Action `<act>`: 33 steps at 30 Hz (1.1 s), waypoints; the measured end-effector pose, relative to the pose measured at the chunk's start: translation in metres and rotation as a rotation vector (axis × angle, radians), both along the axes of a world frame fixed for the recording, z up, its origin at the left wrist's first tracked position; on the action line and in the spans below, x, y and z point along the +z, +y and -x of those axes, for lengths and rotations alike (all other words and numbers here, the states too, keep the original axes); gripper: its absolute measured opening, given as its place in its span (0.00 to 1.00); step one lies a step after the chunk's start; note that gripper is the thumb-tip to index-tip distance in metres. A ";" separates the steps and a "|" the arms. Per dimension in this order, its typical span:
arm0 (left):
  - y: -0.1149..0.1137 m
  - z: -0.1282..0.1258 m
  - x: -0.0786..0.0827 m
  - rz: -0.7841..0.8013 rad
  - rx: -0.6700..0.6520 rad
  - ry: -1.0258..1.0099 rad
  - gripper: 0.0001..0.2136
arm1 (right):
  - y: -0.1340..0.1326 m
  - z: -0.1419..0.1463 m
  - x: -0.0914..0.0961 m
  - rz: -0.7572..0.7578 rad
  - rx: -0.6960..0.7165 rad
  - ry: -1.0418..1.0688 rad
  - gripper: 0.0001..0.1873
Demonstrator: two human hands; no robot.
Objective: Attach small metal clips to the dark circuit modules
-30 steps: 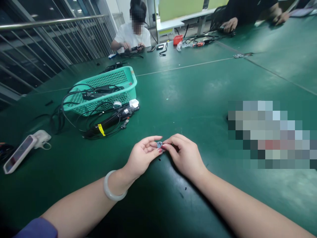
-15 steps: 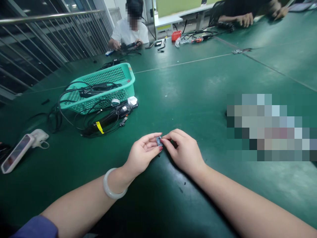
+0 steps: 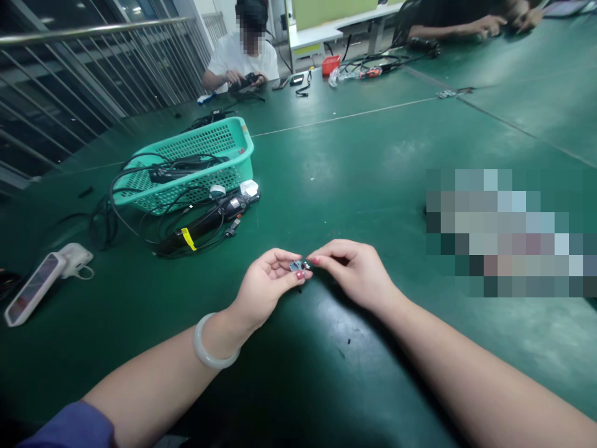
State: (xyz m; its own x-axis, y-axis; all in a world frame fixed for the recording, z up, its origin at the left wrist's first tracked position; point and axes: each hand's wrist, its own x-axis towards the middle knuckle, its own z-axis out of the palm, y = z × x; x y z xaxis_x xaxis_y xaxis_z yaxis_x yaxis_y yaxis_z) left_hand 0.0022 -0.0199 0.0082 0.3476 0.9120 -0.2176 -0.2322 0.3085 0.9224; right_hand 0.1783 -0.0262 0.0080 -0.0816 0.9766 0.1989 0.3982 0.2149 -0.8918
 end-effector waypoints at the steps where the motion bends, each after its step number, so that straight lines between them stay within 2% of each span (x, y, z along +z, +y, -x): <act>1: 0.002 0.001 0.000 0.006 0.031 -0.006 0.13 | 0.002 -0.003 -0.001 -0.007 -0.049 -0.027 0.09; 4: 0.009 0.003 0.000 0.042 0.108 -0.023 0.12 | 0.005 -0.008 -0.007 -0.037 -0.123 -0.228 0.07; 8: 0.012 0.003 -0.003 0.117 0.168 -0.078 0.11 | 0.003 0.000 -0.015 -0.088 -0.019 -0.504 0.09; 16: 0.013 0.003 -0.005 0.168 0.236 -0.139 0.08 | 0.007 0.022 -0.013 -0.228 0.073 -0.768 0.10; 19: 0.011 0.002 -0.004 0.166 0.225 -0.115 0.07 | 0.008 0.019 -0.012 -0.238 0.092 -0.753 0.10; 24: 0.010 0.001 -0.002 0.158 0.236 -0.085 0.06 | 0.002 0.013 -0.012 -0.176 0.045 -0.536 0.08; 29: 0.011 0.001 -0.003 0.173 0.191 -0.104 0.11 | -0.002 0.011 -0.011 -0.141 -0.052 -0.367 0.06; 33: 0.012 0.001 -0.004 0.181 0.205 -0.110 0.11 | -0.002 0.012 -0.010 -0.116 -0.042 -0.319 0.07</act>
